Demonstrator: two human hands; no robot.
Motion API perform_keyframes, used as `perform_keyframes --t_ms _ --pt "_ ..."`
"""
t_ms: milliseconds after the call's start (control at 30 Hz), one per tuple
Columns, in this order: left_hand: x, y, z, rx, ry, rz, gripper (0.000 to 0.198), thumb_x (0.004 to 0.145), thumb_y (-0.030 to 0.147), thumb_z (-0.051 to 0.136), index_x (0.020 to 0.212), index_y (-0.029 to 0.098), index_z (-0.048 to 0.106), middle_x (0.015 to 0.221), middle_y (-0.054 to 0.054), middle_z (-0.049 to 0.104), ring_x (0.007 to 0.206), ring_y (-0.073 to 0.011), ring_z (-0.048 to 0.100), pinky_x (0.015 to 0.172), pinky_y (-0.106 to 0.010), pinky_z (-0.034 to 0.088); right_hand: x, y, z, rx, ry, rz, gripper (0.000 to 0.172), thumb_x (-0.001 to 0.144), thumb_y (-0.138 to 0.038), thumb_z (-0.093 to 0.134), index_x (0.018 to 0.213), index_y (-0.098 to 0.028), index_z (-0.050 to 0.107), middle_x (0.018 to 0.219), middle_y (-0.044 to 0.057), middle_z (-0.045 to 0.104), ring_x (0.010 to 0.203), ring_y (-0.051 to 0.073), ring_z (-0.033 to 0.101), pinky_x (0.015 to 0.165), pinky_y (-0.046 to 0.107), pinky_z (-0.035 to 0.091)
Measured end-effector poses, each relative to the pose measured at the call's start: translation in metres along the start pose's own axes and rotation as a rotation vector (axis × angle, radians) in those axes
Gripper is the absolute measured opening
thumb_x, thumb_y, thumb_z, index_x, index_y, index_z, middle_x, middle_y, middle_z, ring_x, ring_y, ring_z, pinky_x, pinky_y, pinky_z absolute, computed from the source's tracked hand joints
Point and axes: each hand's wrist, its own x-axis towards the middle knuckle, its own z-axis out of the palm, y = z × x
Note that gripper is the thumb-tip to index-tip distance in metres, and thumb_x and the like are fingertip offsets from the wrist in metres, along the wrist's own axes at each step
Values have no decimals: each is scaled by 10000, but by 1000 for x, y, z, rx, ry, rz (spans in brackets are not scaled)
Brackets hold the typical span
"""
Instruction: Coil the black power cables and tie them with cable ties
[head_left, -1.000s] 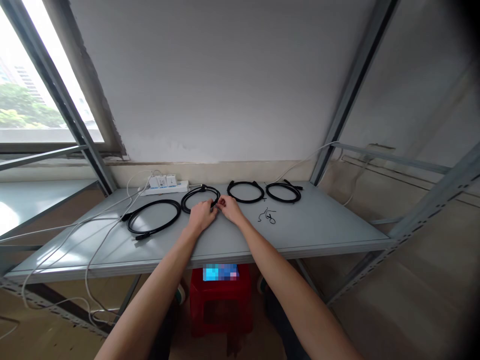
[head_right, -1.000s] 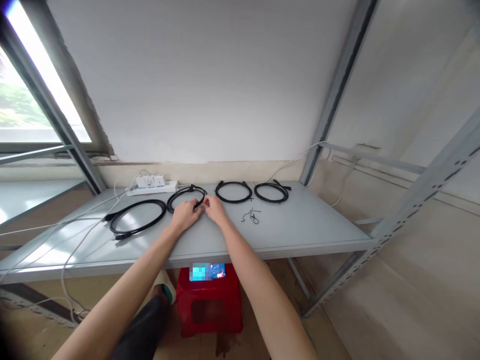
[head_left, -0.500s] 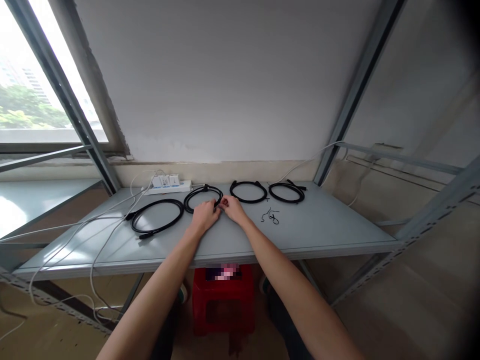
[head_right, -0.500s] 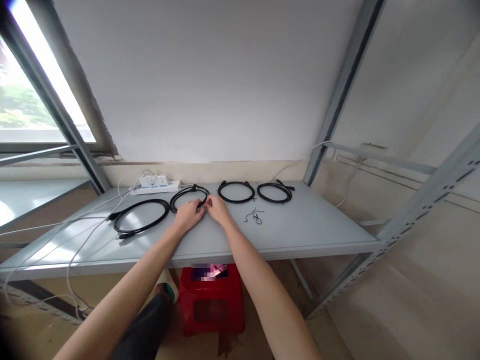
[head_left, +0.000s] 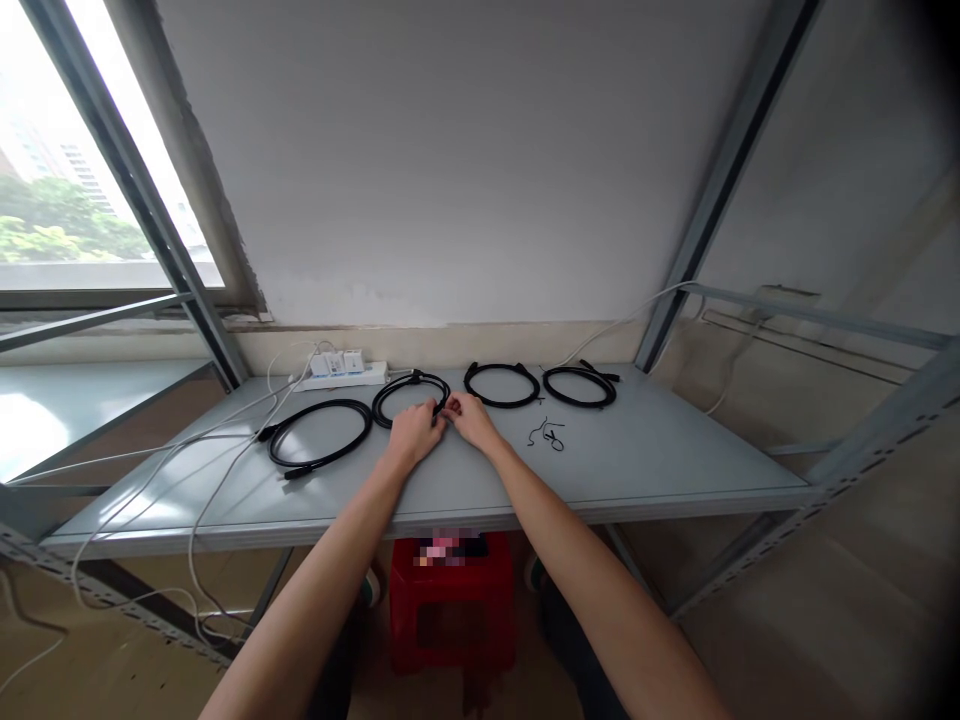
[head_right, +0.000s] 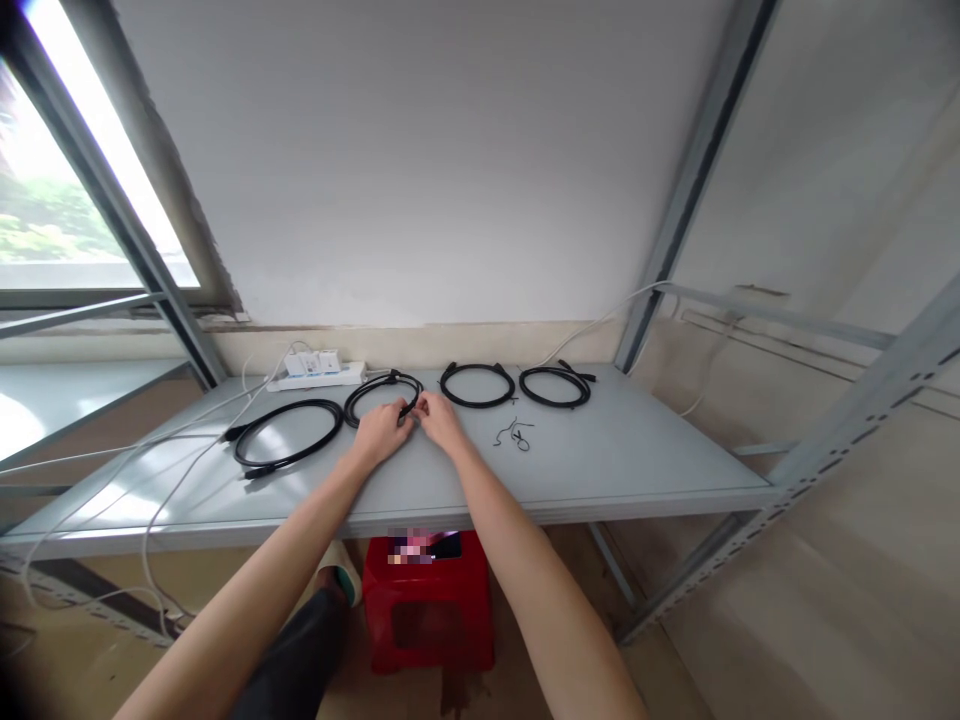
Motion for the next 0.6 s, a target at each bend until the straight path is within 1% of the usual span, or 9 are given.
perform_keyframes --t_ms 200,400,600 --pt "1 0 1 2 6 6 315 987 340 431 1176 193 636 1040 -141 756 1002 -310 721 827 -364 505 0 1 1 -25 -4 15 110 832 -131 663 765 -198 607 698 -21 632 679 147 574 667 254 415" --pt "1 -1 1 -16 18 7 313 988 338 423 1168 194 635 1040 -143 753 989 -312 718 814 -366 502 1 1 2 -23 11 4 98 838 -134 654 778 -198 611 749 -3 655 698 150 579 687 260 425" --pt "1 -1 1 -19 5 7 314 994 330 427 1195 195 627 1069 -138 754 1009 -295 715 827 -352 501 1 0 1 -36 28 -7 110 837 -131 657 765 -204 615 708 -13 646 674 150 576 678 260 428"
